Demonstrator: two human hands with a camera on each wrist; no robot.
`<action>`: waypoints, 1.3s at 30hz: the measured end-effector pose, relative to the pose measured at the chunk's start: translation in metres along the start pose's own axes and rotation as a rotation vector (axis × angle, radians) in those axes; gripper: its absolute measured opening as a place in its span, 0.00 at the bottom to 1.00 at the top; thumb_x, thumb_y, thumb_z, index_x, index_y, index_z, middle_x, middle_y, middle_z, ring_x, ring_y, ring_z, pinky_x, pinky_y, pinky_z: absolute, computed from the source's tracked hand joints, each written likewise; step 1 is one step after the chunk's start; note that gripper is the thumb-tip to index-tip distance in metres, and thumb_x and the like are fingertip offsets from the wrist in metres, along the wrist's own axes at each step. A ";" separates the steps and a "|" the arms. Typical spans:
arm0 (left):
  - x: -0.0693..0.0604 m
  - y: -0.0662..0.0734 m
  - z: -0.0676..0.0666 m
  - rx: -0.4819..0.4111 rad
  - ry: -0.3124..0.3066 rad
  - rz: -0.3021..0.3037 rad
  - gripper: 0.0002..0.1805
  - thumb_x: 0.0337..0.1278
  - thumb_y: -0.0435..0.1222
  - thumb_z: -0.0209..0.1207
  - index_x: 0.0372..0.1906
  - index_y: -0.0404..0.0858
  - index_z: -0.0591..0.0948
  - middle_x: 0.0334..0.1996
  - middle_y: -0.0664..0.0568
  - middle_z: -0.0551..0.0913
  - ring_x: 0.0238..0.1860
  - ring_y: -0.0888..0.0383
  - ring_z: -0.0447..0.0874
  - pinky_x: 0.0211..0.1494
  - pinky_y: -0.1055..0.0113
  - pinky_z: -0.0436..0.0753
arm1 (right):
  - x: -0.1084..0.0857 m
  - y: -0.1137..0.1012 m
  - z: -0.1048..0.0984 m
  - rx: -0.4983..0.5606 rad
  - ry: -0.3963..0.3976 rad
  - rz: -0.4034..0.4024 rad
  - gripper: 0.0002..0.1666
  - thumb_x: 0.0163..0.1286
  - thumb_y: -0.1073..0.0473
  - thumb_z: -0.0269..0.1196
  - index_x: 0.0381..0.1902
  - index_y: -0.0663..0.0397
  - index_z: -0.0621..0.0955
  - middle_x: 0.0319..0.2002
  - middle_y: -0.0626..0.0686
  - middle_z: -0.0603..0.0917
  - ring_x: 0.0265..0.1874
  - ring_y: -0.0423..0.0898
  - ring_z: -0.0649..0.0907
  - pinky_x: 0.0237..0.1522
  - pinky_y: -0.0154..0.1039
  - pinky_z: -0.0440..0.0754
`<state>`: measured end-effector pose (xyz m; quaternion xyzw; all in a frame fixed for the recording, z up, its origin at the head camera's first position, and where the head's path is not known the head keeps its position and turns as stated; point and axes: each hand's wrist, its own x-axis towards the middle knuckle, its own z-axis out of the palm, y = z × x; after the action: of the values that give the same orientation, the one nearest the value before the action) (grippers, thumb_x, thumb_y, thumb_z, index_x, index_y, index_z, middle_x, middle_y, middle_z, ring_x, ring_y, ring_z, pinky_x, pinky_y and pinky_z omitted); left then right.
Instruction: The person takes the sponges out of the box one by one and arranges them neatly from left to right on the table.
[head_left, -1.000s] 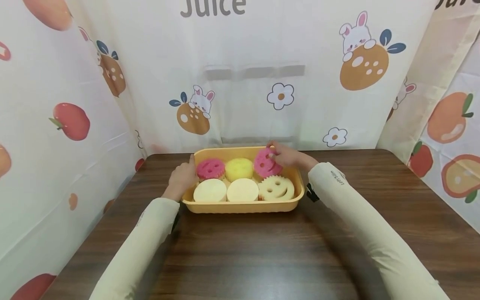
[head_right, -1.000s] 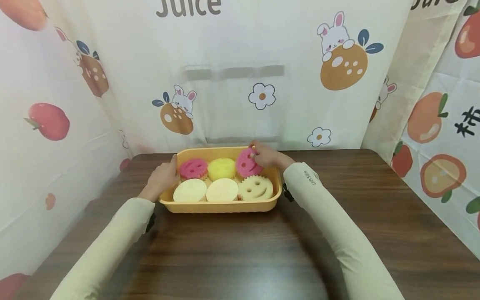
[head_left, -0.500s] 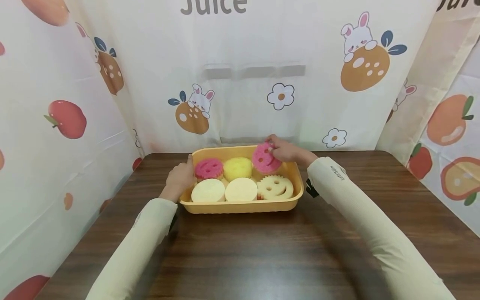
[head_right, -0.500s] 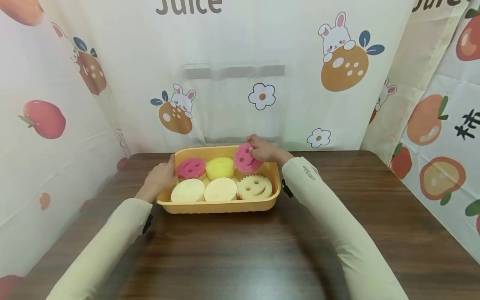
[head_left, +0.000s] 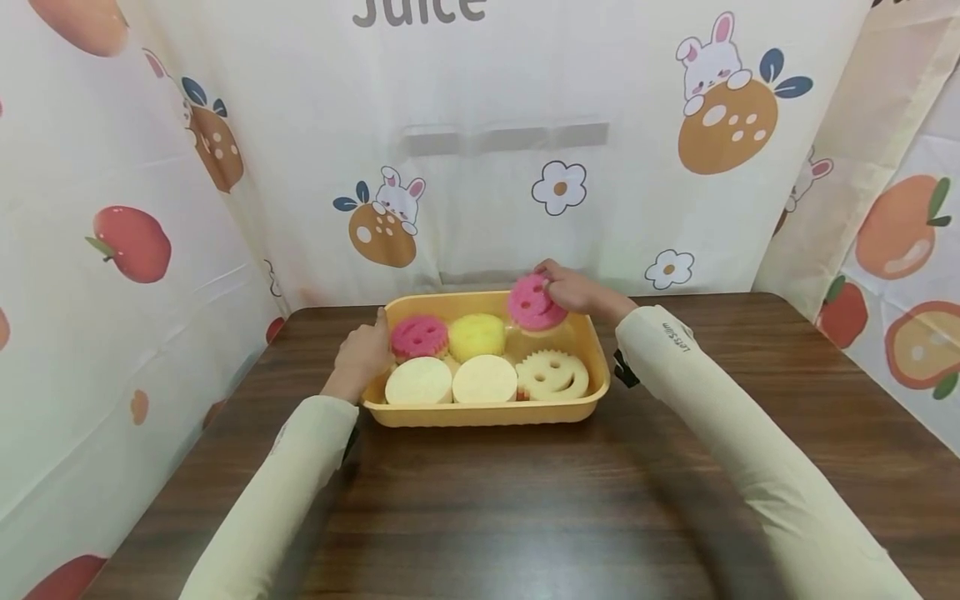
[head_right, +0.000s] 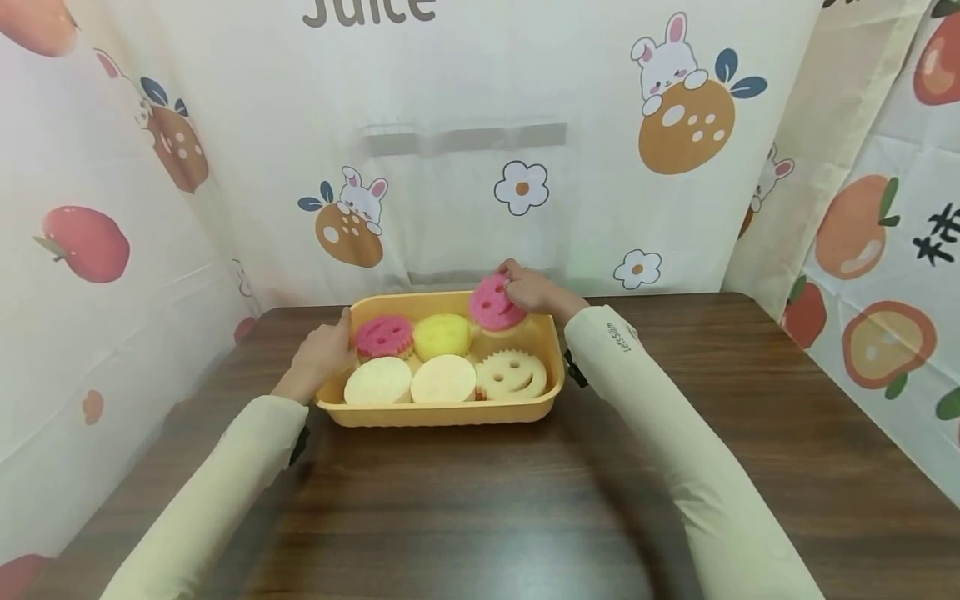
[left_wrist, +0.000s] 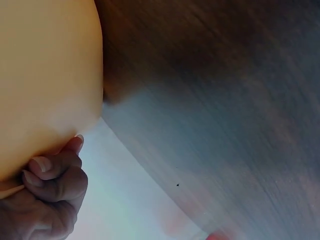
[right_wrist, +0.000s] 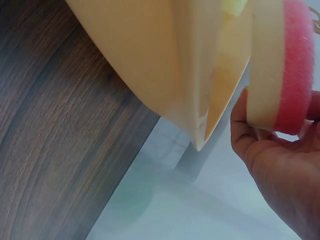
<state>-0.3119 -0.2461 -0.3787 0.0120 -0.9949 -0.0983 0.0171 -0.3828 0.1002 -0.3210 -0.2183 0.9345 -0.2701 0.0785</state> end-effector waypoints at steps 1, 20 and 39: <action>0.000 0.001 0.000 -0.005 0.000 -0.001 0.47 0.61 0.39 0.59 0.77 0.28 0.47 0.50 0.29 0.82 0.47 0.35 0.84 0.52 0.42 0.82 | 0.000 0.001 -0.001 -0.003 0.016 0.003 0.28 0.75 0.57 0.38 0.70 0.57 0.61 0.68 0.67 0.70 0.65 0.61 0.71 0.69 0.55 0.66; 0.000 -0.002 -0.003 -0.063 -0.031 -0.086 0.40 0.57 0.38 0.58 0.67 0.20 0.56 0.44 0.31 0.82 0.44 0.36 0.84 0.48 0.44 0.83 | -0.006 0.028 -0.013 0.083 0.192 0.060 0.26 0.78 0.52 0.34 0.67 0.59 0.61 0.64 0.70 0.71 0.62 0.60 0.72 0.67 0.57 0.68; 0.002 -0.002 0.000 -0.020 -0.077 -0.094 0.47 0.58 0.40 0.57 0.73 0.20 0.47 0.48 0.30 0.81 0.45 0.38 0.84 0.53 0.43 0.81 | -0.020 0.052 -0.025 0.120 0.284 0.104 0.27 0.80 0.51 0.35 0.68 0.61 0.60 0.65 0.71 0.69 0.62 0.62 0.71 0.68 0.59 0.65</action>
<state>-0.3137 -0.2479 -0.3789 0.0547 -0.9921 -0.1095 -0.0258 -0.3910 0.1604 -0.3274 -0.1243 0.9284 -0.3490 -0.0275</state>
